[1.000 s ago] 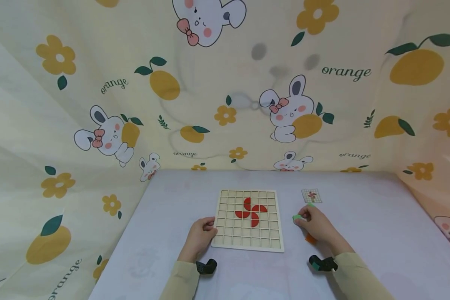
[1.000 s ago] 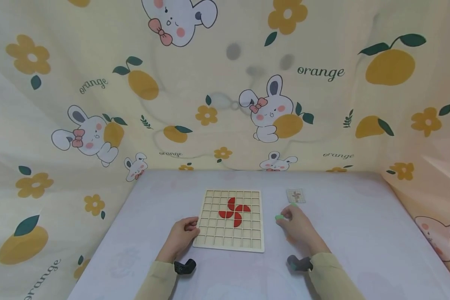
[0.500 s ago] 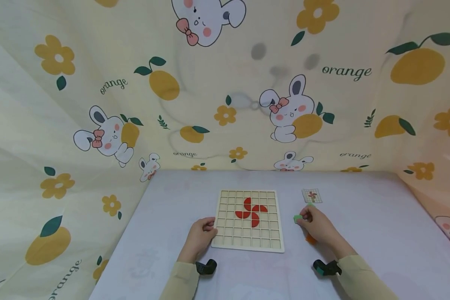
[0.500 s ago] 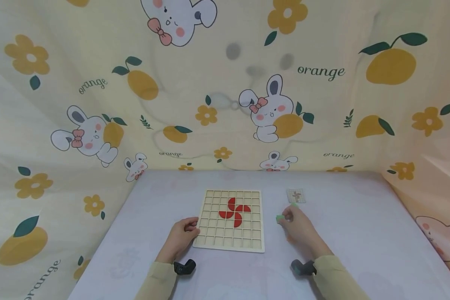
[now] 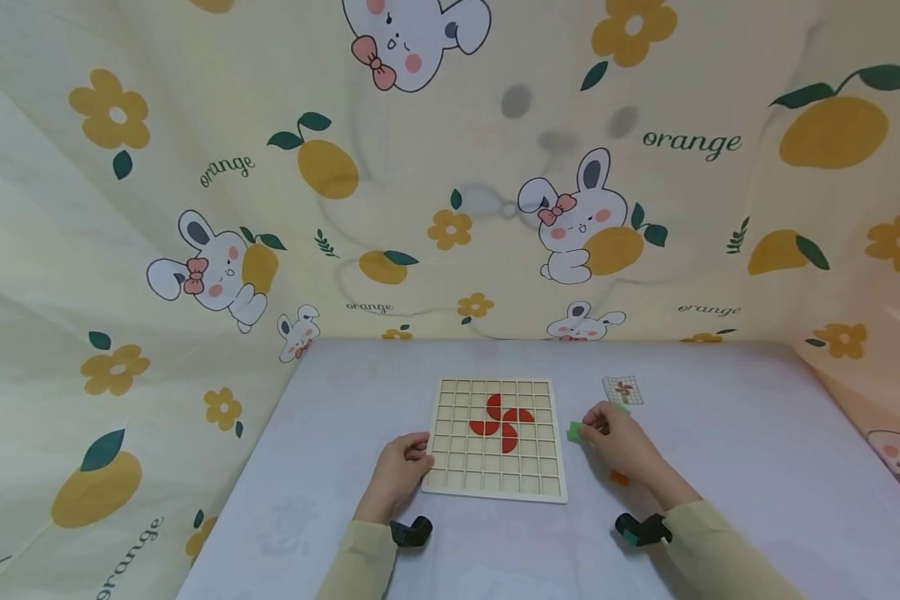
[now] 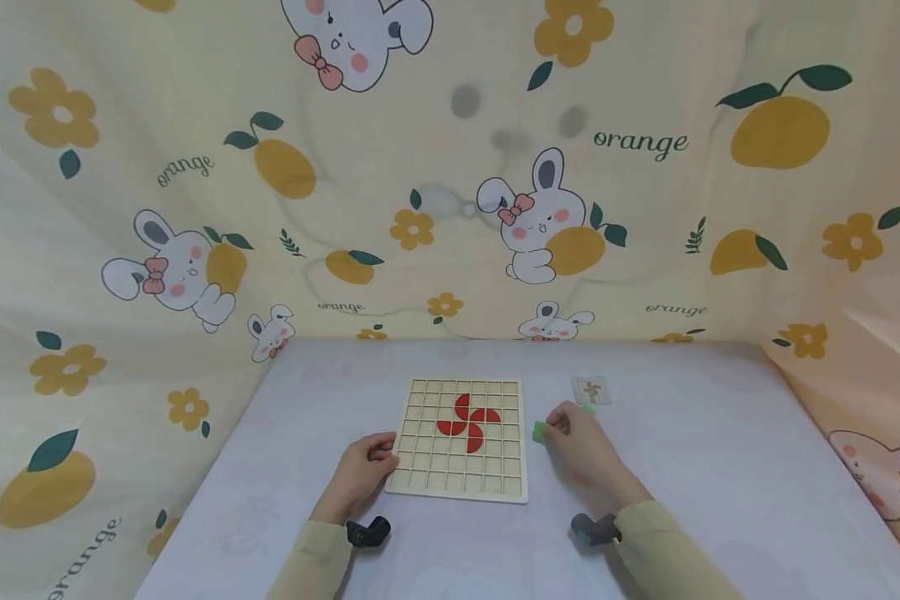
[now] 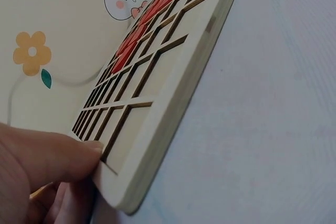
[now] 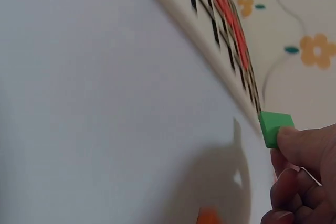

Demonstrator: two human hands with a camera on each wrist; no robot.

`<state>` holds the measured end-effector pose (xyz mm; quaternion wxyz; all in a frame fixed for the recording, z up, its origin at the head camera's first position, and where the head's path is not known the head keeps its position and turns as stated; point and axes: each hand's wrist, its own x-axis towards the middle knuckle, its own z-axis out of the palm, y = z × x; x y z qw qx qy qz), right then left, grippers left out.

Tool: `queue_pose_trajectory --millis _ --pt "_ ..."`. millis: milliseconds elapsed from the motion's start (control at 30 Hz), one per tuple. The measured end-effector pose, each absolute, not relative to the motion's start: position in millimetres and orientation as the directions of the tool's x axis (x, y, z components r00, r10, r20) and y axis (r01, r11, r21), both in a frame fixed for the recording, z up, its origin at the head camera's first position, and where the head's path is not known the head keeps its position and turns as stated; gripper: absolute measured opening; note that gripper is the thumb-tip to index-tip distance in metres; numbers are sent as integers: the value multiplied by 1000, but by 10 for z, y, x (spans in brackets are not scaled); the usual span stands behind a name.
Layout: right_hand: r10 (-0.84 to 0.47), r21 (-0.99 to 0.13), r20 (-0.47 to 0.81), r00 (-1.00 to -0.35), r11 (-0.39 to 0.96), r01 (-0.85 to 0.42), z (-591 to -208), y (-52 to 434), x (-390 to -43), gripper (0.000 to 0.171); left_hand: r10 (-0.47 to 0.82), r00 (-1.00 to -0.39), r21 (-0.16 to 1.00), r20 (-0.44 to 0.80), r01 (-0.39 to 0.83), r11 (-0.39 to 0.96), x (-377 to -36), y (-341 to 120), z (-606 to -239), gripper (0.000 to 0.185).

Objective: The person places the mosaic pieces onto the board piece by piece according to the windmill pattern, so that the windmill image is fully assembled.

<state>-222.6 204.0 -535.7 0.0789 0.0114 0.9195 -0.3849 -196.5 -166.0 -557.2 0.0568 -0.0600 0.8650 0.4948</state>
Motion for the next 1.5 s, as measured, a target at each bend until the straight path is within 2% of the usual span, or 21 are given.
queue_pose_trajectory --millis 500,767,1500 --pt "-136 -781 -115 -984 625 5 -5334 1270 -2203 13 -50 -986 858 -159 -163 488 -1952 -1662 -5565 43" --pt "-144 -782 -75 -987 622 -32 -5379 983 -2161 10 -54 -986 860 -160 -166 483 -1949 -1655 -5569 44" --pt "-157 -720 -41 -987 689 -80 -5440 763 -2121 10 -58 -987 871 -150 -160 464 -1953 -1663 -5594 44"
